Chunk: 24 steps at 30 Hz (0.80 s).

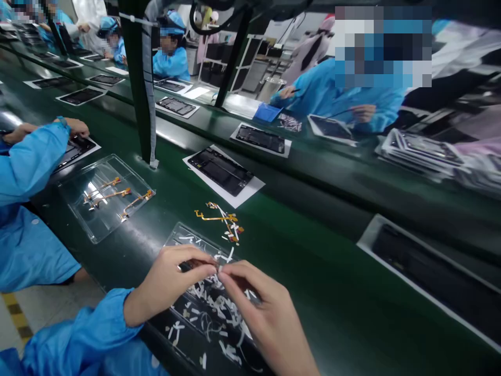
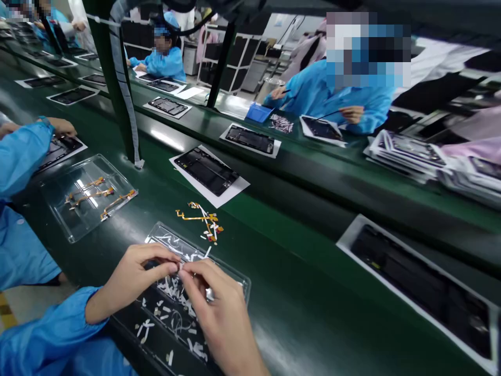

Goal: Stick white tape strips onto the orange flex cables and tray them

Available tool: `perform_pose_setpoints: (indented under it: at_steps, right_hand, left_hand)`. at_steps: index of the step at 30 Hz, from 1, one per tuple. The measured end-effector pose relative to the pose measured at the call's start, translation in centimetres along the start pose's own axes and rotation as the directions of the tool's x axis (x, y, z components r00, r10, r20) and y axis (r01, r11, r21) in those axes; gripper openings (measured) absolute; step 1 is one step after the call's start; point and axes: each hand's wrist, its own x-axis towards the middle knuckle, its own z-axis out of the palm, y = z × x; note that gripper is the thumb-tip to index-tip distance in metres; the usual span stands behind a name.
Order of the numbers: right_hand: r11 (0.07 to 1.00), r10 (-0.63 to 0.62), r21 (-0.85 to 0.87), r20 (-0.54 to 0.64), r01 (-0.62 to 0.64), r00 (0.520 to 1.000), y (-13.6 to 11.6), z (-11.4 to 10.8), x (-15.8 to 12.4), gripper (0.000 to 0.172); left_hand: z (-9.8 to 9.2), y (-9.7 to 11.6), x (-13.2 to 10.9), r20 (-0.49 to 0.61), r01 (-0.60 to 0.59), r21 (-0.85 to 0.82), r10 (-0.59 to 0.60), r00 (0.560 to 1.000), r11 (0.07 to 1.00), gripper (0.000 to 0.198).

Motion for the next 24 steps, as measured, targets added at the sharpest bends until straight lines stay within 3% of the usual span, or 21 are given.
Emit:
perform_pose_setpoints:
  at_steps: [7,10,12,15,24]
  right_hand:
    - [0.999,-0.038,0.01,-0.016,0.038,0.999,-0.4,0.2,0.0,0.02]
    - [1.0,-0.012,0.02,-0.054,0.013,0.998,-0.1,0.2,0.0,0.02]
    - [0.999,0.03,0.036,-0.106,-0.026,0.994,0.2,0.2,0.0,0.018]
    - [0.996,0.066,0.061,-0.149,-0.058,0.987,0.6,0.1,-0.1,0.017]
    - [0.999,-0.043,-0.006,-0.102,0.042,0.994,-0.2,0.1,-0.2,0.016]
  left_hand:
    - [0.5,0.0,0.1,-0.003,-0.155,0.144,0.157,0.988,0.977,0.017]
    - [0.4,-0.1,0.3,0.023,-0.129,0.141,0.127,0.992,0.982,0.02]
    - [0.4,-0.2,0.3,-0.038,-0.113,0.166,0.121,0.992,0.98,0.017]
    - [0.9,-0.4,0.1,-0.127,-0.172,0.215,0.202,0.971,0.961,0.007]
    - [1.9,-0.4,-0.2,-0.133,-0.282,0.275,0.327,0.936,0.919,0.009]
